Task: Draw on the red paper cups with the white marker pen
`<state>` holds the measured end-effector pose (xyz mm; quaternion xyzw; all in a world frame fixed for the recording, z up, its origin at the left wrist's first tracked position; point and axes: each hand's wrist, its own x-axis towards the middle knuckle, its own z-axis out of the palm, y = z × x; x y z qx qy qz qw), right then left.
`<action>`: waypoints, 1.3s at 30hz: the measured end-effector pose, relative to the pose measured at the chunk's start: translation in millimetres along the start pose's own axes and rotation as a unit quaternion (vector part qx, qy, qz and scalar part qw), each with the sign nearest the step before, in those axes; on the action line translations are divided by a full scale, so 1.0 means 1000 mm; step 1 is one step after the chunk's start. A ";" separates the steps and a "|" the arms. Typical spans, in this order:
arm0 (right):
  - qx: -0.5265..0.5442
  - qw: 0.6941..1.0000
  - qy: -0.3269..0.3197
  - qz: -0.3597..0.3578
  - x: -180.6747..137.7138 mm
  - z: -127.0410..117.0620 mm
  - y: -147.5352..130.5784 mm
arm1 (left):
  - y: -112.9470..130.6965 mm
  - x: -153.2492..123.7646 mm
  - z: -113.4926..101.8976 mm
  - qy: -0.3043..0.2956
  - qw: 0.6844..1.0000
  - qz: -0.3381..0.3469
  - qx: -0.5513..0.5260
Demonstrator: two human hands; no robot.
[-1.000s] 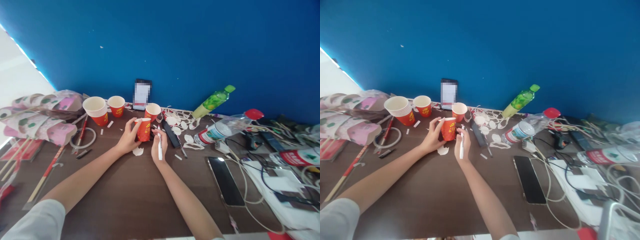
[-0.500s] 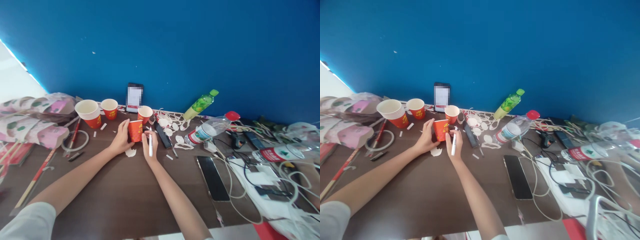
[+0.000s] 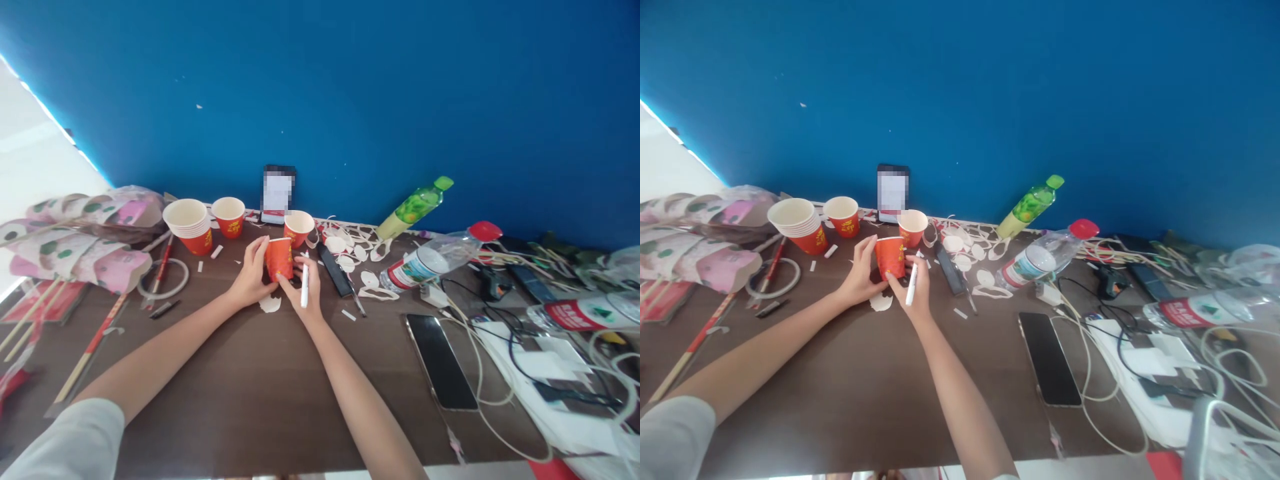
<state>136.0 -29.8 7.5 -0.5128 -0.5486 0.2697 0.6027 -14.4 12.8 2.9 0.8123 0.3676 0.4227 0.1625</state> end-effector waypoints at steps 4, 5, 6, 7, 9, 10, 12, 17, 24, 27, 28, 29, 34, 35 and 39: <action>0.064 0.996 0.015 0.063 0.002 -0.002 0.000 | -0.004 0.001 0.001 0.014 0.999 -0.018 -0.028; 0.077 0.994 0.017 0.073 0.002 -0.002 0.000 | -0.005 0.002 0.002 0.014 0.999 -0.024 -0.038; 0.086 0.993 0.015 0.078 0.002 -0.003 0.000 | -0.007 0.002 0.002 0.009 0.998 -0.028 -0.053; 0.088 0.993 0.011 0.076 0.003 -0.003 -0.001 | -0.008 0.003 0.002 0.003 0.997 -0.031 -0.070; 0.075 0.996 0.006 0.056 0.003 -0.004 -0.002 | -0.010 0.004 0.002 -0.011 0.995 -0.036 -0.094; 0.058 0.997 0.007 0.041 0.003 -0.004 -0.003 | -0.010 0.005 0.002 -0.016 0.994 -0.040 -0.096; 0.011 0.999 0.036 0.011 0.002 -0.006 -0.005 | -0.008 0.006 0.000 -0.025 0.995 -0.046 -0.089; -0.020 0.995 0.096 0.029 -0.003 -0.009 -0.009 | -0.003 0.005 -0.003 -0.041 0.995 -0.023 -0.084; 0.031 0.994 0.100 0.011 -0.010 -0.015 -0.021 | 0.000 0.002 -0.003 -0.047 0.996 -0.026 -0.075; 0.046 0.994 0.095 0.023 -0.008 -0.017 -0.027 | 0.002 0.001 -0.003 -0.047 0.998 -0.007 -0.052; 0.050 0.994 0.096 0.032 -0.008 -0.018 -0.029 | 0.003 0.001 -0.002 -0.044 0.998 0.003 -0.041; 0.054 0.993 0.096 0.043 -0.007 -0.019 -0.030 | 0.003 0.001 -0.002 -0.042 0.999 0.015 -0.029; 0.066 0.994 0.066 0.050 -0.007 -0.020 -0.032 | 0.003 0.000 -0.002 -0.032 0.997 0.068 0.013; 0.068 0.995 0.059 0.047 -0.007 -0.020 -0.033 | 0.003 0.000 -0.002 -0.031 0.997 0.072 0.017; 0.061 0.997 0.037 0.039 -0.007 -0.020 -0.033 | 0.003 -0.001 -0.002 -0.034 0.995 0.091 0.014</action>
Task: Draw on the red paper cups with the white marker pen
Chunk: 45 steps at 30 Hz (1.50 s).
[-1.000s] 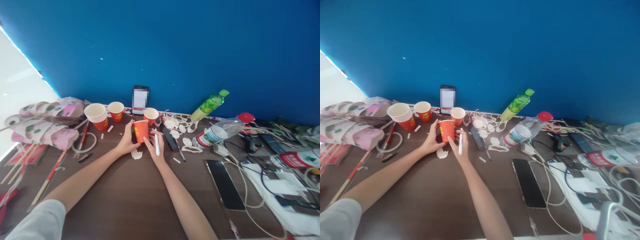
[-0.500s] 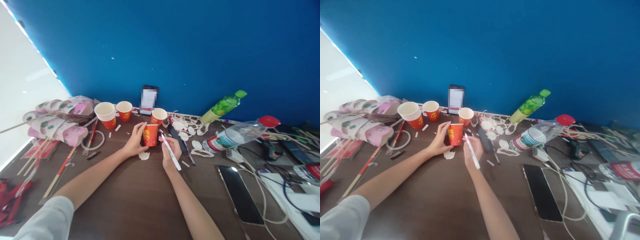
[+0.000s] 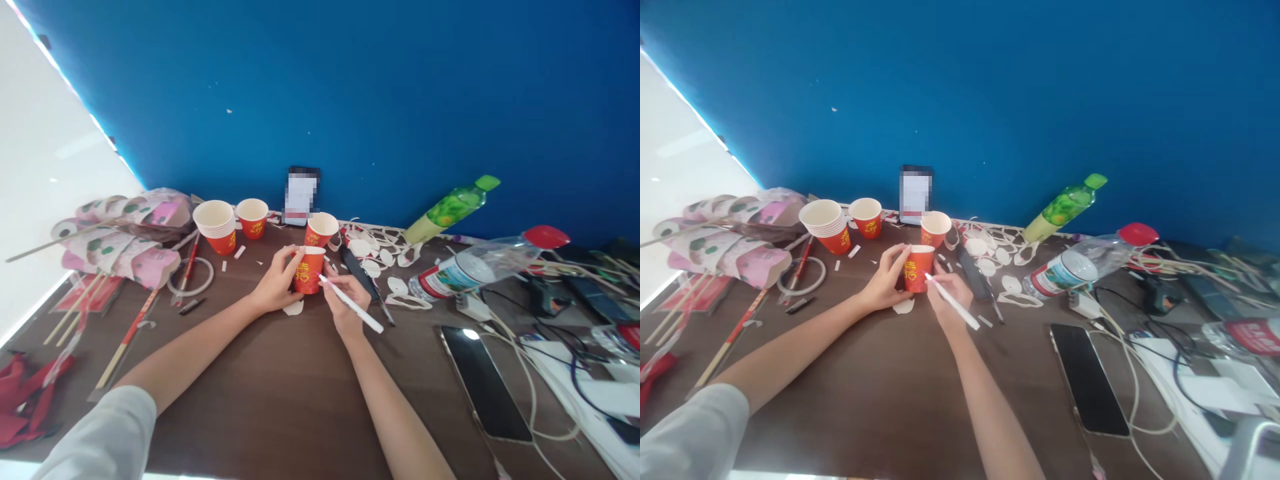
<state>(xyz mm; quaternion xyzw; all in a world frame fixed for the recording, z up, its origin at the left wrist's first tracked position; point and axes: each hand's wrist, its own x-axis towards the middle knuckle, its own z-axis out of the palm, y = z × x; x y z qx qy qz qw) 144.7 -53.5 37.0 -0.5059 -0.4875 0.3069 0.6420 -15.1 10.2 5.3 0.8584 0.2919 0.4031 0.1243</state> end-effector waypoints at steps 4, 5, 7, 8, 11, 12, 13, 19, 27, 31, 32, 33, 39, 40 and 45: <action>-0.012 1.000 -0.006 0.003 0.000 0.001 0.001 | 0.000 0.000 0.000 0.000 1.000 0.006 -0.002; -0.014 1.000 -0.007 0.003 0.000 0.001 0.001 | 0.000 -0.001 0.000 0.003 1.000 0.007 0.000; -0.017 1.000 -0.007 0.002 0.001 0.001 0.001 | 0.000 0.000 0.000 0.008 1.000 0.014 0.005; -0.017 1.000 -0.007 0.002 0.001 0.001 0.001 | 0.000 0.000 0.000 0.011 1.000 0.018 0.008; -0.022 1.000 -0.008 0.003 0.000 0.001 0.001 | 0.001 0.000 0.001 0.012 1.000 0.025 0.014; -0.026 1.000 -0.009 0.002 0.000 0.002 0.001 | 0.001 0.000 0.001 0.012 1.000 0.024 0.014; -0.030 0.999 -0.011 0.001 0.000 0.002 0.001 | 0.001 0.000 0.001 0.013 1.000 0.022 0.015; -0.052 0.999 0.006 -0.014 -0.001 0.005 0.001 | 0.002 0.000 0.001 0.016 0.999 0.022 0.016; -0.060 0.997 0.040 0.009 0.001 0.007 -0.002 | 0.001 0.001 0.001 0.012 1.000 0.016 0.005; -0.048 0.998 0.042 0.016 0.001 0.007 -0.002 | 0.001 0.000 0.001 0.006 1.000 0.013 0.005; -0.047 0.998 0.042 0.017 0.001 0.007 -0.003 | 0.001 0.000 0.001 0.006 1.000 0.011 0.003; -0.048 0.998 0.040 0.018 0.001 0.007 -0.003 | 0.001 0.000 0.001 0.005 1.000 0.008 0.001; -0.030 0.999 0.033 0.028 0.002 0.003 0.003 | 0.001 0.000 0.001 0.010 1.000 0.001 -0.007; -0.015 0.999 0.036 0.029 0.002 0.003 0.007 | 0.000 0.000 0.001 0.010 1.000 -0.002 -0.010; 0.056 0.996 0.065 0.037 0.005 -0.001 0.024 | 0.000 0.001 0.001 0.003 0.999 -0.028 -0.025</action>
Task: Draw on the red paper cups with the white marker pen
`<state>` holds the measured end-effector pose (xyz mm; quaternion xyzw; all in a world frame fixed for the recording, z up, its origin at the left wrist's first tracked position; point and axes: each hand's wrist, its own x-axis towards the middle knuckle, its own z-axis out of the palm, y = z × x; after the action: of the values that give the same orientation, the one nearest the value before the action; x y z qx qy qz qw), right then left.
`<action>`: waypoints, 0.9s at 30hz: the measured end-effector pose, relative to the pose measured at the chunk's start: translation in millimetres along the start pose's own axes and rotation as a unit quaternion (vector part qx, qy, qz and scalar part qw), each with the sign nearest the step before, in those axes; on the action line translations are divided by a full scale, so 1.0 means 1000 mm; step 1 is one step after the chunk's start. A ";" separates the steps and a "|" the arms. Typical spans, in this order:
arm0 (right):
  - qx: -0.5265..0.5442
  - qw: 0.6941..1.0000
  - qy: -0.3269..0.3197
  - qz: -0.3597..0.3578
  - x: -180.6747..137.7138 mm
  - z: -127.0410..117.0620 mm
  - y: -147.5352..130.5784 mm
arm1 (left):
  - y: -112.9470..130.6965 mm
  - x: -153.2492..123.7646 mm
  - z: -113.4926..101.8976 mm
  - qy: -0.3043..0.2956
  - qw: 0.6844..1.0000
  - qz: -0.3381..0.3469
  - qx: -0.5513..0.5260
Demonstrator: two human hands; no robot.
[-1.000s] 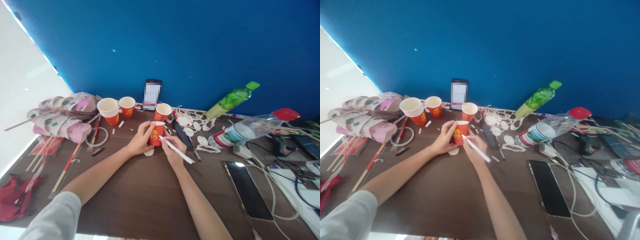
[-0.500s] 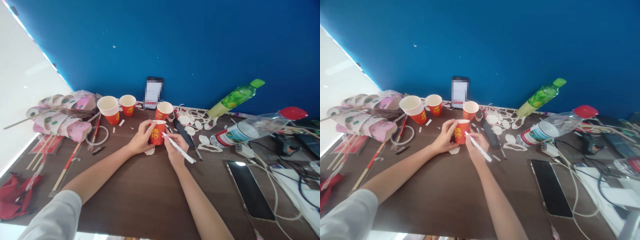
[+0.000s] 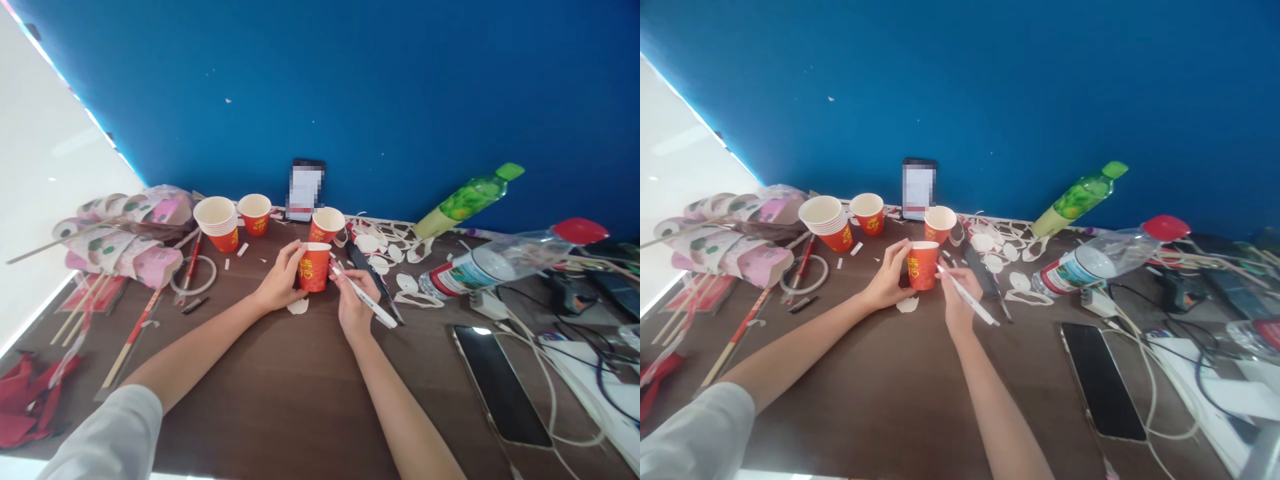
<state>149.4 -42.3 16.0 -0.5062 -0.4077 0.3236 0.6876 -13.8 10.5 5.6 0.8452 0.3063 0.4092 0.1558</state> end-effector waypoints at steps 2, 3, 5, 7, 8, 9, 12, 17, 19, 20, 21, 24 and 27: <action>0.009 1.000 -0.005 0.000 0.001 -0.001 0.003 | 0.000 0.001 0.000 -0.002 1.000 -0.012 -0.004; 0.013 1.000 -0.008 -0.002 0.001 -0.001 0.003 | 0.000 0.001 0.000 -0.002 1.000 -0.016 -0.007; 0.020 1.000 -0.011 -0.005 0.001 0.000 0.002 | 0.000 0.002 0.000 -0.001 1.000 -0.019 -0.012; 0.016 1.000 -0.013 -0.003 0.000 0.001 -0.001 | -0.001 0.002 0.000 -0.002 1.000 -0.020 -0.015; 0.012 1.000 -0.014 -0.001 0.000 0.002 -0.003 | -0.001 0.002 0.000 -0.003 1.000 -0.021 -0.016; 0.008 1.000 -0.014 0.002 0.000 0.002 -0.004 | -0.001 0.001 0.000 -0.004 1.000 -0.023 -0.016; -0.005 1.000 -0.017 0.008 -0.001 0.004 -0.009 | -0.001 0.001 0.000 -0.007 1.000 -0.026 -0.016; -0.044 0.999 -0.012 0.015 -0.003 0.008 -0.017 | -0.001 0.002 0.001 0.004 1.000 -0.010 -0.017; -0.060 0.998 -0.004 0.017 -0.003 0.009 -0.020 | -0.002 0.002 0.002 0.008 1.000 -0.007 -0.011; -0.065 0.998 0.001 0.020 -0.003 0.010 -0.021 | -0.002 0.002 0.001 0.010 1.000 -0.008 -0.007; -0.068 0.997 0.005 0.023 -0.003 0.010 -0.022 | -0.002 0.002 0.001 0.011 1.000 -0.009 -0.003; -0.062 0.998 0.013 0.029 -0.002 0.011 -0.022 | -0.001 0.002 0.001 0.013 1.000 -0.017 0.004; -0.056 0.998 0.014 0.031 -0.001 0.011 -0.020 | -0.001 0.002 0.000 0.012 1.000 -0.028 0.009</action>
<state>140.2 -43.9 37.0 -0.5608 -0.3998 0.3146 0.6532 -12.8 12.7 6.3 0.8330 0.3352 0.4118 0.1554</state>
